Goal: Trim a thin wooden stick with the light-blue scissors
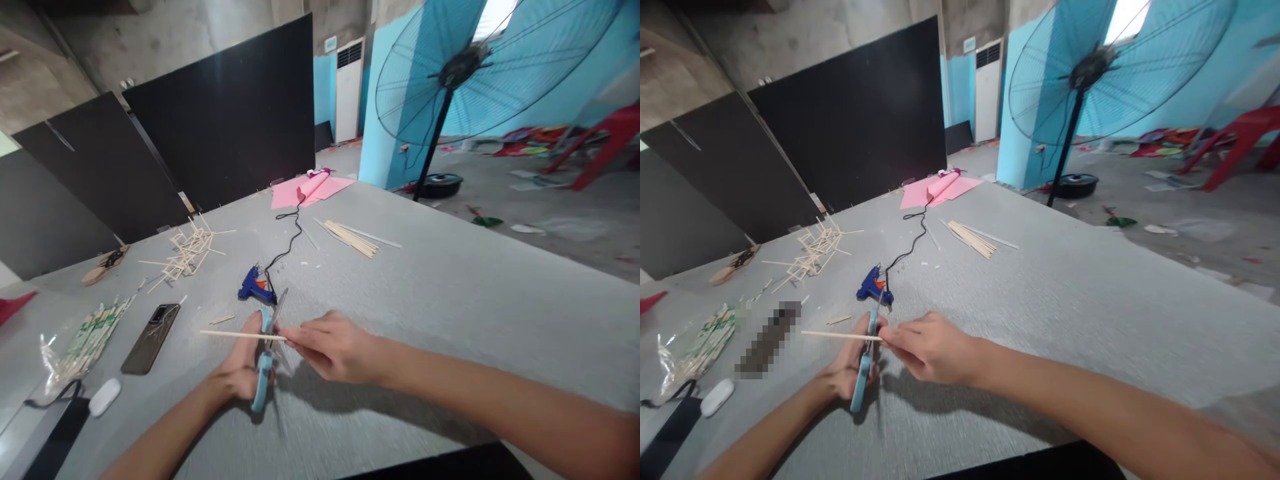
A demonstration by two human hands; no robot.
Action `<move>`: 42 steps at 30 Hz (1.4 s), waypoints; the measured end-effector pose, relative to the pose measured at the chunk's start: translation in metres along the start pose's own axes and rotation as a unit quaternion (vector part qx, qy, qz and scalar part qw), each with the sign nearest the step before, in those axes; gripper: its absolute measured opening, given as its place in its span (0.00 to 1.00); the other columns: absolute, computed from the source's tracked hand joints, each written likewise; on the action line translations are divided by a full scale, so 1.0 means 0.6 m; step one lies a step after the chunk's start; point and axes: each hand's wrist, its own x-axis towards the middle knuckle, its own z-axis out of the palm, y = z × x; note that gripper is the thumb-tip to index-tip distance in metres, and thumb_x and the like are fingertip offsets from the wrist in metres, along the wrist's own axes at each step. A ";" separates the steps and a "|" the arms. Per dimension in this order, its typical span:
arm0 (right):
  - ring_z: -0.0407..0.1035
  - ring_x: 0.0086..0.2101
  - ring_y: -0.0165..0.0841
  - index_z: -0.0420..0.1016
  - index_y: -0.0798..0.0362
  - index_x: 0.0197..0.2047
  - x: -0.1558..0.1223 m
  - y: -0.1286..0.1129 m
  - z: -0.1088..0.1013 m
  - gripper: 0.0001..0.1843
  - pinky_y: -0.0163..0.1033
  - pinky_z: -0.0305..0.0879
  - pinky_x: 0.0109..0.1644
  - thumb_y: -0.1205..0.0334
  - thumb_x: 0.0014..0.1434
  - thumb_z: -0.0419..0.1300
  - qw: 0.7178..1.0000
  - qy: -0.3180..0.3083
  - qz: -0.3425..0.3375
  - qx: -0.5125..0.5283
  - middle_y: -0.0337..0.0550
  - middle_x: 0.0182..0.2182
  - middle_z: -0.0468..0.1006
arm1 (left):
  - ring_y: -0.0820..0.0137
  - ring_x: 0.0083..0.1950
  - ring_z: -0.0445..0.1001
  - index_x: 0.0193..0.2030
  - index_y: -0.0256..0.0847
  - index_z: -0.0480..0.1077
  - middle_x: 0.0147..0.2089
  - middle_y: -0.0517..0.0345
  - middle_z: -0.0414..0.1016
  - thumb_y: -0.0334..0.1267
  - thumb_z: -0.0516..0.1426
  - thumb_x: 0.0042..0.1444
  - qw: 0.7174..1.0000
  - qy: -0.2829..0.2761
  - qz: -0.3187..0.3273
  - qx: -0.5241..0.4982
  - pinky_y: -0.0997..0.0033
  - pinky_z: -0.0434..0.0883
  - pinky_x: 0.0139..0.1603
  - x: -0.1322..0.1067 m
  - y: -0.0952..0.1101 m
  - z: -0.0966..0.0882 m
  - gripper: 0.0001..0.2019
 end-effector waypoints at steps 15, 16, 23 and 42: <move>0.66 0.22 0.30 0.72 0.57 0.56 -0.001 0.002 0.002 0.13 0.35 0.61 0.26 0.70 0.71 0.52 0.999 -0.025 0.017 0.014 0.36 0.24 0.74 | 0.70 0.32 0.68 0.47 0.46 0.70 0.33 0.63 0.70 0.35 0.69 0.41 0.995 0.055 0.077 0.040 0.74 0.65 0.27 -0.002 0.003 0.004 0.24; 0.66 0.21 0.30 0.72 0.56 0.56 -0.001 0.002 0.002 0.13 0.35 0.60 0.26 0.70 0.72 0.51 1.000 -0.020 0.017 0.017 0.36 0.24 0.74 | 0.69 0.32 0.69 0.47 0.46 0.70 0.34 0.63 0.70 0.35 0.69 0.40 0.993 0.056 0.089 0.052 0.73 0.65 0.28 -0.002 0.002 0.004 0.25; 0.64 0.21 0.30 0.74 0.56 0.54 -0.002 -0.009 -0.003 0.13 0.36 0.62 0.28 0.67 0.73 0.51 0.997 -0.024 0.045 0.062 0.37 0.23 0.72 | 0.66 0.36 0.71 0.49 0.47 0.69 0.38 0.60 0.71 0.42 0.68 0.45 0.990 0.031 0.082 0.112 0.71 0.66 0.32 -0.002 0.005 0.000 0.24; 0.43 0.20 0.23 0.79 0.57 0.34 0.038 -0.026 -0.027 0.22 0.32 0.40 0.20 0.45 0.68 0.64 0.785 -0.107 0.349 0.501 0.27 0.18 0.51 | 0.64 0.41 0.67 0.50 0.49 0.71 0.43 0.58 0.68 0.35 0.65 0.43 0.936 0.076 0.219 0.265 0.66 0.66 0.44 -0.007 0.011 0.002 0.24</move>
